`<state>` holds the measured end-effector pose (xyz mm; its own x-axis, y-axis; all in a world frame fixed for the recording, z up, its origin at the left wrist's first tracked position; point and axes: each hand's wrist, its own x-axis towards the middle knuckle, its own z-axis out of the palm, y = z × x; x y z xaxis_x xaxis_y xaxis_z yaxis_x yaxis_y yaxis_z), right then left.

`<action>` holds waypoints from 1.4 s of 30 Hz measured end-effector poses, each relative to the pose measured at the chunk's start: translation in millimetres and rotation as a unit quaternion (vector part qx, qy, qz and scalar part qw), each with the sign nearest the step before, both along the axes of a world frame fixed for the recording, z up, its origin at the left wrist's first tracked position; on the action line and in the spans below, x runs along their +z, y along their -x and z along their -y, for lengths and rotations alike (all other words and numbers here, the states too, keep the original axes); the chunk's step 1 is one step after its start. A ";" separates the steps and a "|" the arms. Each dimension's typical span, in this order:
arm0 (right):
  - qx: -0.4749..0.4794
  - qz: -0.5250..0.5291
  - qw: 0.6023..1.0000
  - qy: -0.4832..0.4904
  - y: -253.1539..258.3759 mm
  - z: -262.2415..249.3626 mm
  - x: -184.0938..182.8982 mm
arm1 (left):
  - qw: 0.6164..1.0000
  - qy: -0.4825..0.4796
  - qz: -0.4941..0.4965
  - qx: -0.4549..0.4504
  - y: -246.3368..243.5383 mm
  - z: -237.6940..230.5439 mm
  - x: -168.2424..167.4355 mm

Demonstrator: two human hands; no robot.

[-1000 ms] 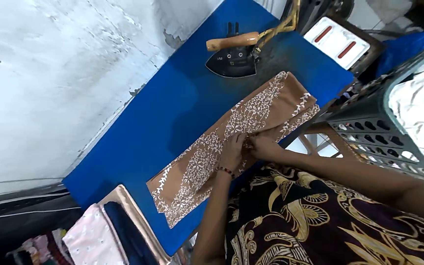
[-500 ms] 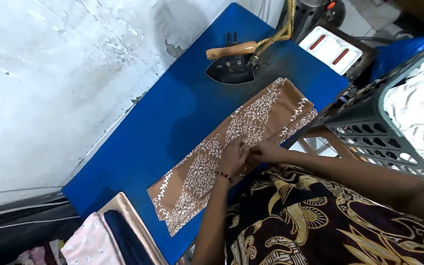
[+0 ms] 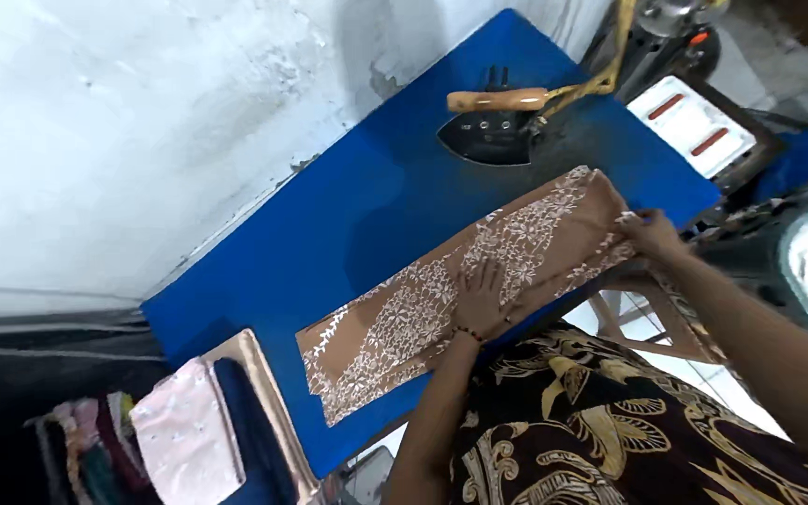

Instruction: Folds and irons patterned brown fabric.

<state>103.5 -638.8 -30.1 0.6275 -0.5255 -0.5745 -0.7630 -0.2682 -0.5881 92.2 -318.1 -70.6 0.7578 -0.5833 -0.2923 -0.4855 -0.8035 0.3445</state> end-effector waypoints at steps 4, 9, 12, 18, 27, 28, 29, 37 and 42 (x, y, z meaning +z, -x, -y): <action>0.048 0.149 0.985 -0.067 -16.1 -40.3 75.3 | 0.991 0.069 -0.110 0.017 -10.5 -6.5 20.7; 0.308 0.290 0.906 -0.030 8.3 -232.6 176.5 | 0.745 0.538 -0.236 0.315 3.7 -92.8 85.4; 0.512 0.191 0.813 -0.202 34.5 -338.6 174.3 | 0.556 0.681 -0.155 0.451 33.6 -188.9 104.2; 0.683 0.162 0.712 -0.012 -30.1 -373.0 83.1 | 0.521 0.559 -0.160 0.625 77.6 -307.6 50.2; 0.688 0.059 0.711 -0.134 -138.9 -298.6 31.8 | 0.698 0.365 -0.117 0.605 56.2 -340.9 49.3; 0.688 0.058 0.714 -0.116 -141.1 -291.7 23.1 | 0.704 0.344 -0.118 0.610 56.8 -343.2 40.7; 0.688 0.054 0.720 -0.077 -141.4 -287.2 14.3 | 0.717 0.312 -0.119 0.612 55.8 -345.2 33.6; 0.635 0.284 0.697 0.174 -64.1 -337.9 14.7 | 0.877 -0.042 0.094 0.468 41.9 -274.0 45.3; 0.684 0.220 0.682 0.135 -53.8 -292.1 -55.3 | 0.895 -0.005 0.111 0.431 45.5 -285.8 -7.3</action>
